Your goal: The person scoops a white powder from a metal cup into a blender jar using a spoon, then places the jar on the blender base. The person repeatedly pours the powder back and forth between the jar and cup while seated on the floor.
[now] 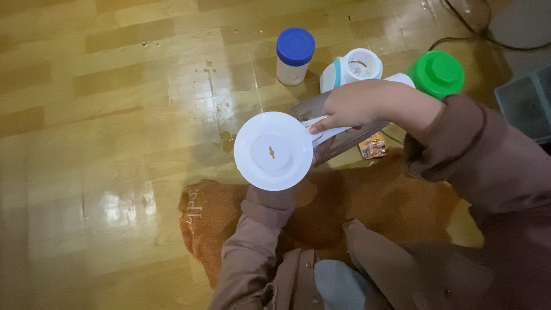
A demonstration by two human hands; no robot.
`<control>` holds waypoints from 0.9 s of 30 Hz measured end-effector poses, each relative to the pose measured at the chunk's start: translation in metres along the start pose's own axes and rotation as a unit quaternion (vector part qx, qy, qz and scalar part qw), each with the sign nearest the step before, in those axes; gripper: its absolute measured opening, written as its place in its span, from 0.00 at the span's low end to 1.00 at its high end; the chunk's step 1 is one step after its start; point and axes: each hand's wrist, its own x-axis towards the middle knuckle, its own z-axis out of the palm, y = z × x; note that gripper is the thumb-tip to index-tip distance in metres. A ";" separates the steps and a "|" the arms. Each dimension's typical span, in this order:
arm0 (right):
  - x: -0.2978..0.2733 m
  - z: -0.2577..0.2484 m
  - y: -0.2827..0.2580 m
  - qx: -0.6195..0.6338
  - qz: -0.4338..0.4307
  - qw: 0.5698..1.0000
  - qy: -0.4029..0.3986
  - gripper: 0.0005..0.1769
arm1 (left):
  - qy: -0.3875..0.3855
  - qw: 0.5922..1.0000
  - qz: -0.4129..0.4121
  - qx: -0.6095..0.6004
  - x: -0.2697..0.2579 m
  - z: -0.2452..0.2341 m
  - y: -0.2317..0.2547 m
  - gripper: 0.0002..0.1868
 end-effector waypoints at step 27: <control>0.023 0.011 0.030 -0.006 0.043 0.999 0.015 0.49 | -0.027 1.000 -0.016 0.004 0.029 -0.028 -0.008 0.20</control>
